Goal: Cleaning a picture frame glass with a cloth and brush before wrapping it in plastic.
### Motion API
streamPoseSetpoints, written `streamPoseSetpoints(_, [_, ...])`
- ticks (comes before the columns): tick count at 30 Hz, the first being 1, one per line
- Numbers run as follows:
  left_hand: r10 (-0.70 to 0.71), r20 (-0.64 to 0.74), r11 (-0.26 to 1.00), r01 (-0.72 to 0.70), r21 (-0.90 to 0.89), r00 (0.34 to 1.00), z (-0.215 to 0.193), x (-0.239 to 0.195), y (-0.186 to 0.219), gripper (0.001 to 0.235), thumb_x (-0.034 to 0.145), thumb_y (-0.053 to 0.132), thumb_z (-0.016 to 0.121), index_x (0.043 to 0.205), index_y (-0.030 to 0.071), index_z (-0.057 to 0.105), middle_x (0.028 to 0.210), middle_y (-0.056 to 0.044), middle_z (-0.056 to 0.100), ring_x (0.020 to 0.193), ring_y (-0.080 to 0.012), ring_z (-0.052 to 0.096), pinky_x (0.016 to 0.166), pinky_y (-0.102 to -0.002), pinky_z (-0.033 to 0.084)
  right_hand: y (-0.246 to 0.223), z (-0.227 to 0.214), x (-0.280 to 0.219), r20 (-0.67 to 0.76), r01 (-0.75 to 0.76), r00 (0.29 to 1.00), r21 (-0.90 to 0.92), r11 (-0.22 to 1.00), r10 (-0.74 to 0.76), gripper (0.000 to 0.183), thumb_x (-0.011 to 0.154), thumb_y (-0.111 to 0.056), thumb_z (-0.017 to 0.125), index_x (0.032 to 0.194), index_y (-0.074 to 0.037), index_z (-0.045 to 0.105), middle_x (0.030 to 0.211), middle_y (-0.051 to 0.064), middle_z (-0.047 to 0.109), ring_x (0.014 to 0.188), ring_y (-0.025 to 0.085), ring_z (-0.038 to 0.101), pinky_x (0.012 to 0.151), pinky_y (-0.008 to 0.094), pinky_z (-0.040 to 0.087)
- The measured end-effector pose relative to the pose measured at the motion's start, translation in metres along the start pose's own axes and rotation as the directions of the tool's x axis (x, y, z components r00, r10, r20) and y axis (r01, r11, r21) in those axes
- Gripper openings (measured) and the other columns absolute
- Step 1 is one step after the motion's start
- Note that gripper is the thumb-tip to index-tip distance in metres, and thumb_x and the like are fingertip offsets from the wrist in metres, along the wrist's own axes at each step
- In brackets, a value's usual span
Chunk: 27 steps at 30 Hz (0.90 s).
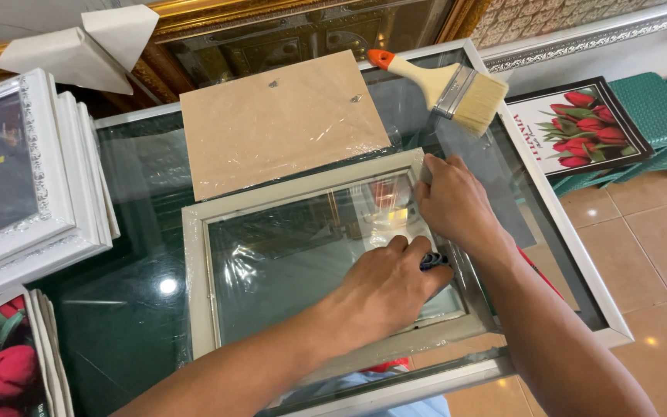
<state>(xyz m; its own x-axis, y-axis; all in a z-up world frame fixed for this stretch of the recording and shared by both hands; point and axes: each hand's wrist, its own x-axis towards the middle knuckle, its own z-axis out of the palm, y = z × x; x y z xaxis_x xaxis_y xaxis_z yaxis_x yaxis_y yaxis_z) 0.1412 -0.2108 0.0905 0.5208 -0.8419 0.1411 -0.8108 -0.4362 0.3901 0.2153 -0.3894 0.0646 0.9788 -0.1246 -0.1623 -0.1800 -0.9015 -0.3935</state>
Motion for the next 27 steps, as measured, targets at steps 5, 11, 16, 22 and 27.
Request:
streamPoseSetpoints(5, [0.127,-0.002,0.992,-0.127,0.014,0.992,0.003,-0.003,0.001,0.030,0.098,0.005,0.046,0.107,0.016,0.073,0.105,-0.019,0.059,0.088,-0.0389,0.065,0.066,-0.049,0.059,0.004,0.004,0.006,-0.002,0.007,1.000,0.016,1.000,-0.007,0.058,0.095,-0.028,0.054,0.147,-0.004,0.055,0.124,0.026,0.060,0.115,0.051,0.063,0.096,0.059,0.052])
streamPoseSetpoints(11, [0.213,-0.054,0.977,-0.213,0.023,0.975,0.015,-0.008,-0.010,0.035,0.094,0.003,0.045,0.104,0.024,0.071,0.112,-0.015,0.061,0.095,-0.0370,0.061,0.083,-0.050,0.053,0.004,0.002,0.005,-0.027,0.033,0.999,0.038,0.999,-0.032,0.058,0.094,-0.028,0.055,0.146,-0.002,0.055,0.123,0.028,0.060,0.115,0.053,0.062,0.096,0.059,0.051])
streamPoseSetpoints(16, [0.182,0.055,0.983,-0.179,-0.046,0.982,-0.001,-0.025,-0.018,0.037,0.092,0.000,0.057,0.106,0.026,0.079,0.121,-0.014,0.064,0.106,-0.0371,0.055,0.090,-0.048,0.045,-0.001,-0.004,-0.002,-0.041,0.084,0.996,0.100,0.991,-0.080,0.048,0.095,-0.019,0.046,0.138,0.000,0.054,0.115,0.024,0.059,0.112,0.045,0.058,0.092,0.053,0.046])
streamPoseSetpoints(22, [0.008,0.119,0.976,0.018,-0.215,0.993,-0.025,-0.072,-0.034,0.044,0.084,-0.006,0.061,0.113,0.024,0.076,0.126,-0.012,0.062,0.113,-0.0331,0.053,0.098,-0.046,0.042,-0.017,-0.010,-0.010,-0.083,0.178,0.982,0.105,0.978,-0.170,0.028,0.096,-0.017,0.049,0.117,0.001,0.055,0.107,0.024,0.059,0.115,0.042,0.055,0.088,0.054,0.046])
streamPoseSetpoints(27, [-0.365,-0.009,0.787,0.303,-0.538,0.931,-0.058,-0.157,-0.061,0.035,0.089,0.007,0.063,0.119,0.019,0.075,0.123,-0.007,0.070,0.106,-0.0223,0.061,0.093,-0.035,0.045,-0.042,-0.022,-0.026,-0.189,0.372,0.920,0.140,0.918,-0.344,0.039,0.097,-0.014,0.051,0.131,0.004,0.051,0.124,0.028,0.055,0.124,0.044,0.054,0.097,0.055,0.046])
